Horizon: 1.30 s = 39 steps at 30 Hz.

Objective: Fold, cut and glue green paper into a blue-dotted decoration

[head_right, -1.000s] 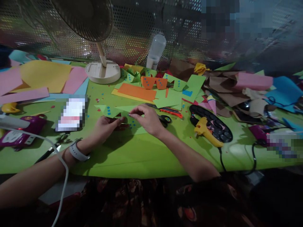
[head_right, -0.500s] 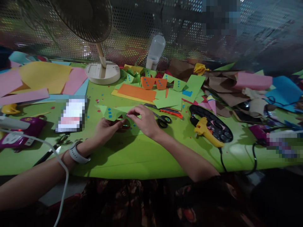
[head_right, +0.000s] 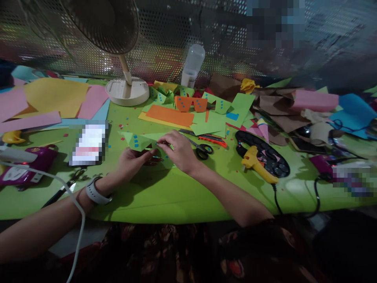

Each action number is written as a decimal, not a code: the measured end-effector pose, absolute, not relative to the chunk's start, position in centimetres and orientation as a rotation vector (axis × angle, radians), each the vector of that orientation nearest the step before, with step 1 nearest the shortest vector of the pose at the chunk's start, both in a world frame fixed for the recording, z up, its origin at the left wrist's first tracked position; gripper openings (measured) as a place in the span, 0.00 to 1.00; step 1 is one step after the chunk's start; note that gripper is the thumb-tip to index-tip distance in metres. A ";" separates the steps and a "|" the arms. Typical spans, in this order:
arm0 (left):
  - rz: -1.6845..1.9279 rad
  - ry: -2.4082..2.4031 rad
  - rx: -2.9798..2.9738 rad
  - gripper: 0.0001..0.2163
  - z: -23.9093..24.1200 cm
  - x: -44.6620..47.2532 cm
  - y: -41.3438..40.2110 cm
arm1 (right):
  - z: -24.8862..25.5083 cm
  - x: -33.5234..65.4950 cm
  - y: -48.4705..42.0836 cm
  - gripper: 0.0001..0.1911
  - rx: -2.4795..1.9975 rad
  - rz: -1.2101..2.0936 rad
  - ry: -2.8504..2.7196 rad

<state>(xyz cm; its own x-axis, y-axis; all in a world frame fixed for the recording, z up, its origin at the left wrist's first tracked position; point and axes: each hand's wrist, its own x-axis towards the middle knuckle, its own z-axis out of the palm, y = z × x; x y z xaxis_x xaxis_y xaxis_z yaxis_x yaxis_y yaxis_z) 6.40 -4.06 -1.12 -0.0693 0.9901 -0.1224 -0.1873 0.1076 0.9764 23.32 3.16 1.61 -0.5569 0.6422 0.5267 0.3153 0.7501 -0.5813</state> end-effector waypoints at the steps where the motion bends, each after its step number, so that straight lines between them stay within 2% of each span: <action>1: 1.266 1.178 0.949 0.14 -1.1 6.4 -4.0 | 1.6 23.3 3.2 0.03 -0.714 0.553 -2.184; 5: 1.259 1.177 0.945 0.17 -1.0 6.4 -4.0 | 1.7 23.4 3.3 0.03 -0.683 0.602 -2.114; 9: 1.269 1.169 0.945 0.17 -1.0 6.4 -4.0 | 1.9 23.5 3.5 0.06 -0.789 0.669 -2.017; 15: 1.260 1.154 1.012 0.18 -0.8 6.4 -4.1 | 1.4 23.4 3.8 0.16 -0.806 1.239 -1.894; 18: 1.263 1.143 1.027 0.18 -0.8 6.4 -4.1 | 1.1 23.3 3.9 0.18 -0.780 1.346 -1.834; 39: 1.242 1.098 1.086 0.14 -1.2 6.2 -4.1 | 1.2 23.5 4.0 0.16 -0.767 1.341 -1.840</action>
